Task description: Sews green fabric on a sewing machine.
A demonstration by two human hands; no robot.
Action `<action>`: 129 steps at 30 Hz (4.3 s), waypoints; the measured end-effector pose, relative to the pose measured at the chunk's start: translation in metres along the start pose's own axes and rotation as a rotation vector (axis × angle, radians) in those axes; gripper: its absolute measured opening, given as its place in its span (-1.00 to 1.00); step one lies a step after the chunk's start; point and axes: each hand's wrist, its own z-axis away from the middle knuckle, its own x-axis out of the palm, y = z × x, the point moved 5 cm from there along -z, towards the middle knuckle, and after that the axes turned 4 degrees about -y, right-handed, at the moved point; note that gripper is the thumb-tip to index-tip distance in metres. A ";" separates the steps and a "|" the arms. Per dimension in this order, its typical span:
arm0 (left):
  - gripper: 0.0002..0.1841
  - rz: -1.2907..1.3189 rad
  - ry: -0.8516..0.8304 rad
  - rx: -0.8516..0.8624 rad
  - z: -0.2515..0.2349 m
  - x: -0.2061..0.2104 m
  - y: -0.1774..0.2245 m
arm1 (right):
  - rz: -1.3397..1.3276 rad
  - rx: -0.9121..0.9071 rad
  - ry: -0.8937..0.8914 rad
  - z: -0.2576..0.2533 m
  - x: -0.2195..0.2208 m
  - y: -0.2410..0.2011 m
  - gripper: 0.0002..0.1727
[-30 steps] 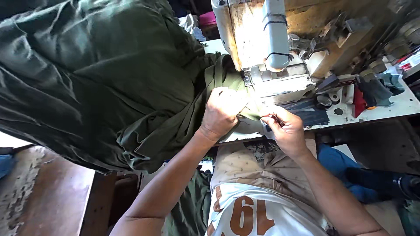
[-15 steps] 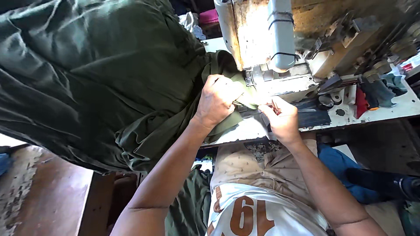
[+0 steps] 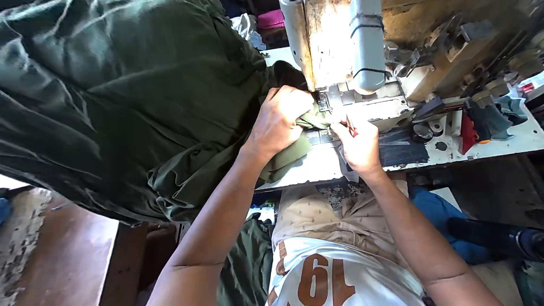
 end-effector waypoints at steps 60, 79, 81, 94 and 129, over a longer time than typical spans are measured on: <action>-0.70 -0.225 -0.148 -0.015 0.018 -0.009 0.032 | -0.154 -0.003 -0.204 0.017 -0.015 0.000 -0.87; -0.78 -0.002 -0.145 0.095 -0.002 -0.014 0.001 | -0.012 -0.052 -0.078 -0.007 0.000 0.005 -0.80; -0.65 0.004 -0.225 0.089 -0.003 -0.024 0.005 | 0.007 -0.062 -0.070 -0.006 0.001 0.005 -0.78; -0.73 0.353 -0.199 0.148 0.020 -0.101 0.049 | 0.033 -0.180 -0.481 -0.010 -0.004 -0.031 -0.74; -0.76 -0.286 -0.253 0.072 0.013 -0.014 0.028 | -0.066 0.010 -0.204 0.029 -0.013 -0.005 -0.83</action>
